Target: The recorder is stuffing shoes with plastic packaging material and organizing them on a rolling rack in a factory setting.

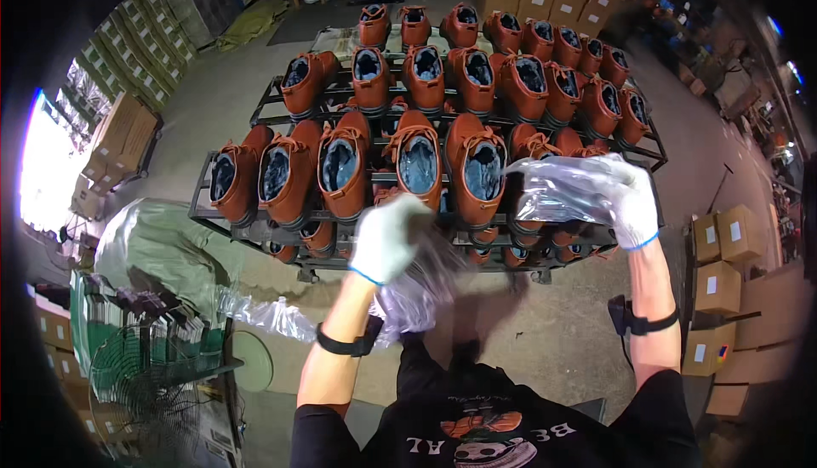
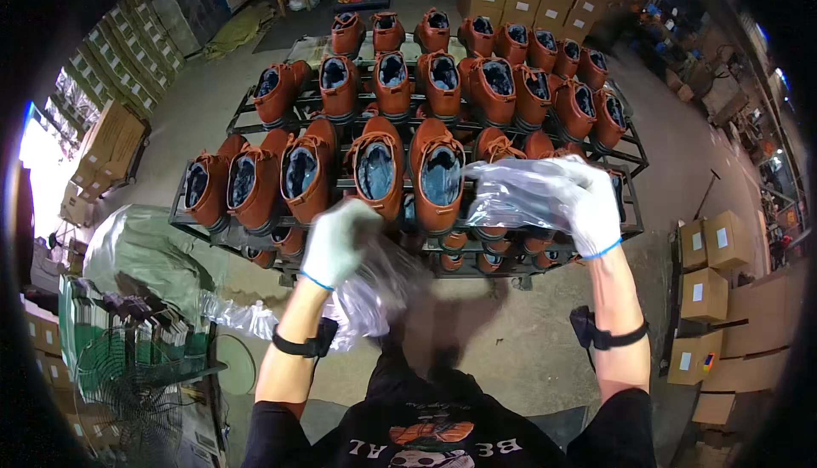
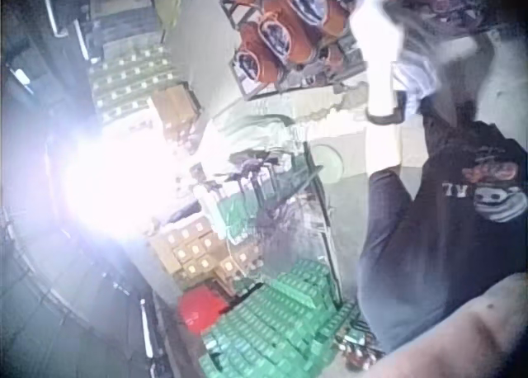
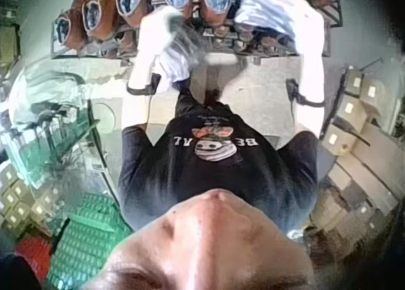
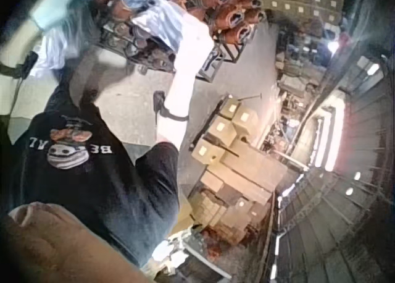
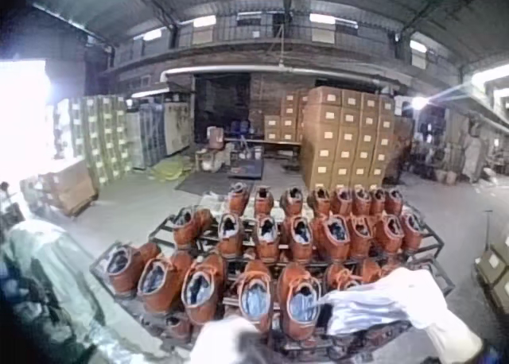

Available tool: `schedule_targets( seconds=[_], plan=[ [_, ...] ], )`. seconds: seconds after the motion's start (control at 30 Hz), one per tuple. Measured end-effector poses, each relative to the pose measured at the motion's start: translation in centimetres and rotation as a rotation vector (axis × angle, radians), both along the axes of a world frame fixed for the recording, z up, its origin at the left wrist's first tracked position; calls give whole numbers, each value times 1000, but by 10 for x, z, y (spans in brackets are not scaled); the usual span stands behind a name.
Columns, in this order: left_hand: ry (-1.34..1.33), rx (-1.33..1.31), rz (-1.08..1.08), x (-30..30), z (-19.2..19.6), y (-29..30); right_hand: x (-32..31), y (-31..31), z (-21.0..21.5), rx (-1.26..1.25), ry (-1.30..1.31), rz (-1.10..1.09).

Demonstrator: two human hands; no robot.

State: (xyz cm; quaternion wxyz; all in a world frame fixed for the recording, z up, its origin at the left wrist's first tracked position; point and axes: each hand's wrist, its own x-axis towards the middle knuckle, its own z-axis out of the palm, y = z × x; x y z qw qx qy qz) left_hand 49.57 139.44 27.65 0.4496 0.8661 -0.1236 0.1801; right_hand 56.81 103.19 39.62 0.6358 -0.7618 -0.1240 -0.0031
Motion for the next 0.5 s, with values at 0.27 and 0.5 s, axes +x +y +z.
schedule_targets(
  seconds=[0.27,0.5],
  plan=[
    [212,275,14,51,-33,-94,96,139,-115,-1106,-698,-111],
    [18,151,-18,60,-62,-118,88,112,-89,-1498,-296,313]
  ],
)
